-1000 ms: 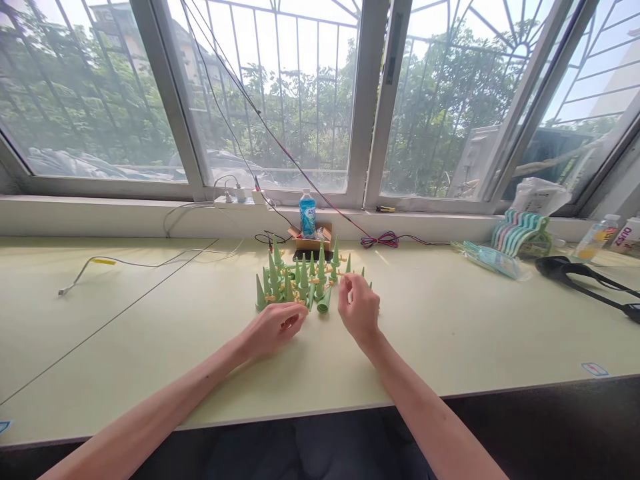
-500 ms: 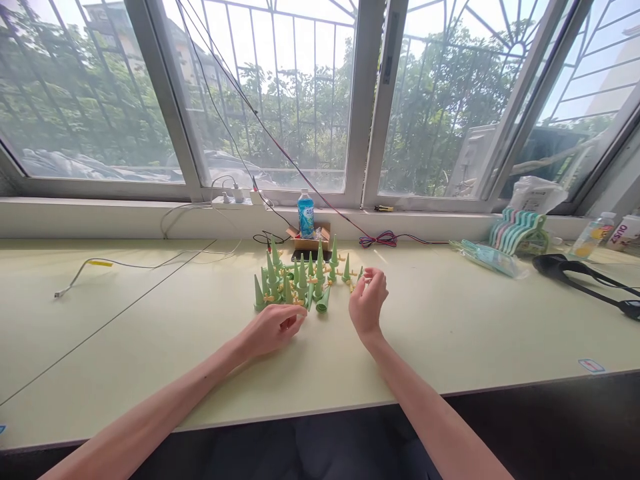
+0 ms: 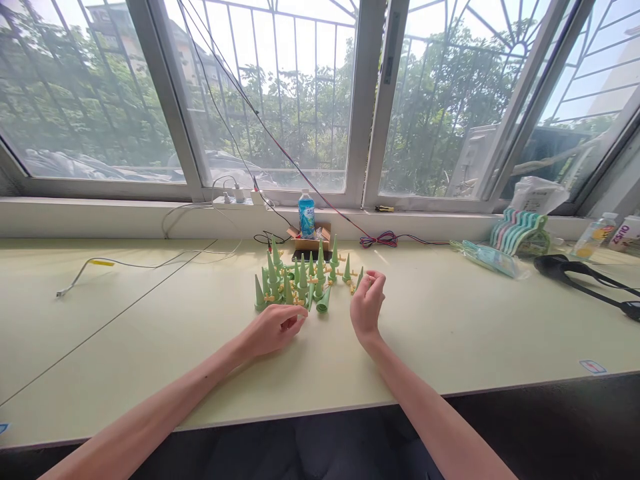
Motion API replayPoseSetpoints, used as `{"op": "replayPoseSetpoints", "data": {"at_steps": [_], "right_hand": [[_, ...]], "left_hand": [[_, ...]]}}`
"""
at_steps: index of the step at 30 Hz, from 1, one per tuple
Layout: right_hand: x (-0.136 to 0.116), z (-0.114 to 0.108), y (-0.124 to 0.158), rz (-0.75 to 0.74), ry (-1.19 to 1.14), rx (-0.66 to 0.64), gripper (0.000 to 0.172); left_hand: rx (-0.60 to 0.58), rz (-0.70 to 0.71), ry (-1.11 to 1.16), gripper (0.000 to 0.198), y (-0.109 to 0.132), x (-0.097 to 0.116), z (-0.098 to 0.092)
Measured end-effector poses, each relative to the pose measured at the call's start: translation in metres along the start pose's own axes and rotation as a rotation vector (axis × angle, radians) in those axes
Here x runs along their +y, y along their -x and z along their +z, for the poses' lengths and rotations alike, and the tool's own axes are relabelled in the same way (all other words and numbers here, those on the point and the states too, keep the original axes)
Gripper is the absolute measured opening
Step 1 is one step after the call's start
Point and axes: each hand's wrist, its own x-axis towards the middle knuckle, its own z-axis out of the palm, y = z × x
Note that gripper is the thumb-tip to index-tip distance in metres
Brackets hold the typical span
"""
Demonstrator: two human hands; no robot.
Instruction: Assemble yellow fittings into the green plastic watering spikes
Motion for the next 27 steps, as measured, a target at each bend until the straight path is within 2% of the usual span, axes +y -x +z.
{"op": "replayPoseSetpoints", "data": {"at_steps": [11,19,23,27], "right_hand": [[0.005,0.001,0.002,-0.036,-0.035,0.04,0.018],[-0.004,0.001,0.008,-0.055,-0.096,0.041,0.019],[-0.01,0.002,0.015,-0.114,-0.159,-0.065,0.017],[-0.013,0.004,0.025,-0.217,-0.214,-0.311,0.019]], "left_hand": [[0.016,-0.008,0.009,0.022,0.0,0.001,0.001],[0.011,-0.006,0.021,0.022,0.0,0.0,0.001],[0.01,-0.007,0.028,0.021,0.0,0.002,0.0],[-0.001,-0.027,0.043,0.021,0.0,0.003,0.0]]}}
